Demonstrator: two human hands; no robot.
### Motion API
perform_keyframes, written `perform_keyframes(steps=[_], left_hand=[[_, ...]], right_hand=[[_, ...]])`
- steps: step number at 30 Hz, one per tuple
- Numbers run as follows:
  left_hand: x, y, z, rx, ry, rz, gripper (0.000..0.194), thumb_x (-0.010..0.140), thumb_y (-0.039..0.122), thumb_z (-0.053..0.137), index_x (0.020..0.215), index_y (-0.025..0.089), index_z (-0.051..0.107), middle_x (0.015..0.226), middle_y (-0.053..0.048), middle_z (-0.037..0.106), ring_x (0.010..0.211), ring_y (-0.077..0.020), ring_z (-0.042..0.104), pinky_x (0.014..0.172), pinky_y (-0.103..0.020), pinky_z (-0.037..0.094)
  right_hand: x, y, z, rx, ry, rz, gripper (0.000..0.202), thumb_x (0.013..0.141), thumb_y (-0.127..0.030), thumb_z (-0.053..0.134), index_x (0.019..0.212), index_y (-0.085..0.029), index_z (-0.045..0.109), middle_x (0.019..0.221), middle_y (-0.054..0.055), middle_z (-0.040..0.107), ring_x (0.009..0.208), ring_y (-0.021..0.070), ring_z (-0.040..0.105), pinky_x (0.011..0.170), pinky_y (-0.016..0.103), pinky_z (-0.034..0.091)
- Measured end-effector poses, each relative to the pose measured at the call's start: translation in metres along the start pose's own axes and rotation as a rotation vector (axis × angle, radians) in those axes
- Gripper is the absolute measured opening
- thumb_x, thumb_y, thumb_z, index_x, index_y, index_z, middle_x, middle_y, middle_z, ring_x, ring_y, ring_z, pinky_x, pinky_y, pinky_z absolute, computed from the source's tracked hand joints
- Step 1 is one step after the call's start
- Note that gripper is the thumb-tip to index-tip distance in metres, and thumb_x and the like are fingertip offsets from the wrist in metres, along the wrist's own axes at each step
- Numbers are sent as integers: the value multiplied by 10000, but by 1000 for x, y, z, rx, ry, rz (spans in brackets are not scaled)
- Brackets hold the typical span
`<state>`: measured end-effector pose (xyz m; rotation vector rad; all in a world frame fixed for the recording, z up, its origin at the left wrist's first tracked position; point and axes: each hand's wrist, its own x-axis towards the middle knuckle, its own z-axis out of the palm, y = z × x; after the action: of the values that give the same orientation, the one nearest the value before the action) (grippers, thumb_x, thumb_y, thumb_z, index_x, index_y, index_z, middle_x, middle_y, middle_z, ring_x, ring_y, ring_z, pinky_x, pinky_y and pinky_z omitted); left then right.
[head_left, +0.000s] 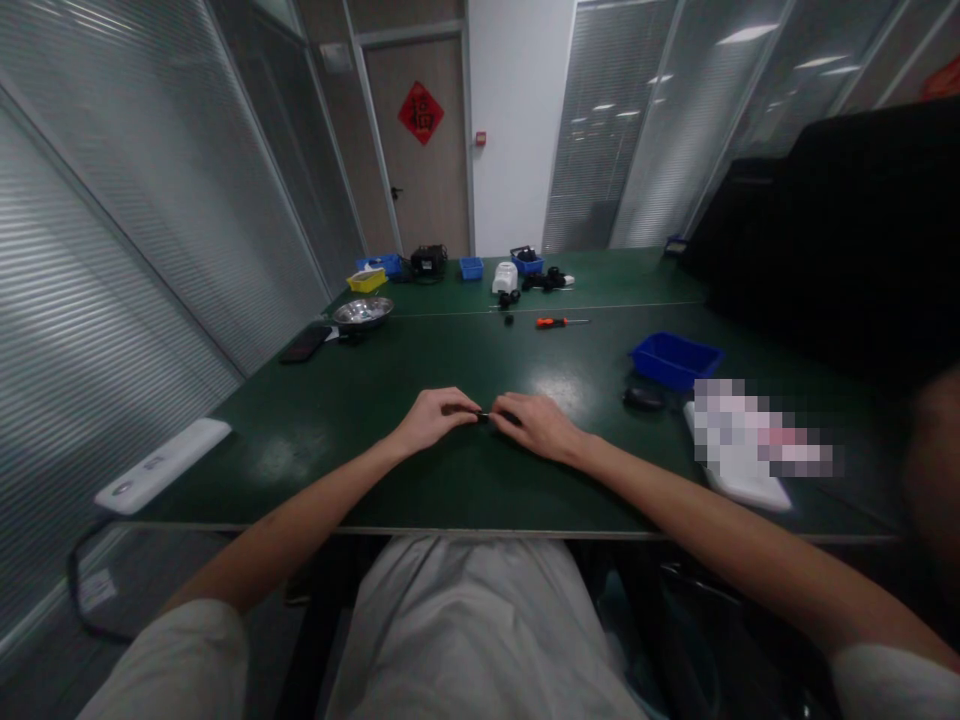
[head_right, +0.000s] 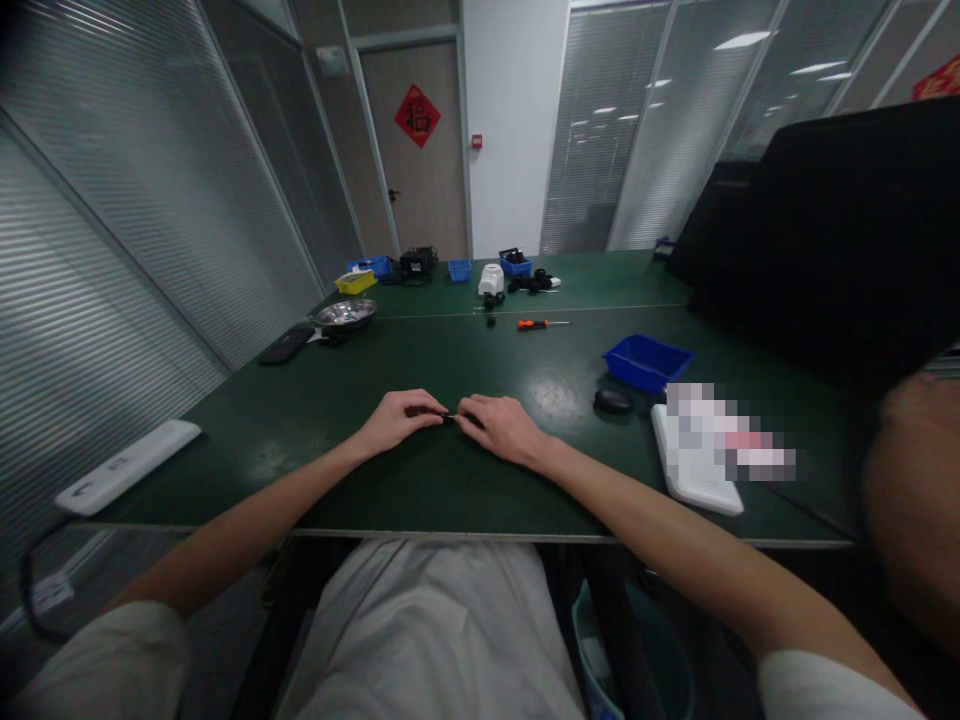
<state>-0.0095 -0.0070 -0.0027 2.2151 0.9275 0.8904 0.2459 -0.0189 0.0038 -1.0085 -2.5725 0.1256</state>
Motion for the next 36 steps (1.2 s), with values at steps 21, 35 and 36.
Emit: perform_keyframes(steps=[21,35,36], left_hand=[[1,1,13,-7,6,-49,204,879,323,741,989,166,811,994,-91,746,878,-204,678,796,-295,521],[12,-18,-1,87,38,-95,255,888,400,719,991,187,816,981,-75,727,853,-192,649,758,-295,492],[14,-19,-2,99,31,-87,248,889,397,718,979,189,818,979,-73,725,858,-192,646,763,-294,487]], right_hand=[[3,-8,3,-77,-94,29,311,1086,-403,380,1152,-213,617,1066,65,674,830,160,624,657,267,309],[3,-7,2,-112,-81,43,305,1076,-418,401,1135,-224,629,1019,56,669,793,158,603,628,278,273],[3,-7,2,-108,-77,44,304,1076,-417,400,1138,-225,628,1023,56,670,798,159,604,629,279,274]])
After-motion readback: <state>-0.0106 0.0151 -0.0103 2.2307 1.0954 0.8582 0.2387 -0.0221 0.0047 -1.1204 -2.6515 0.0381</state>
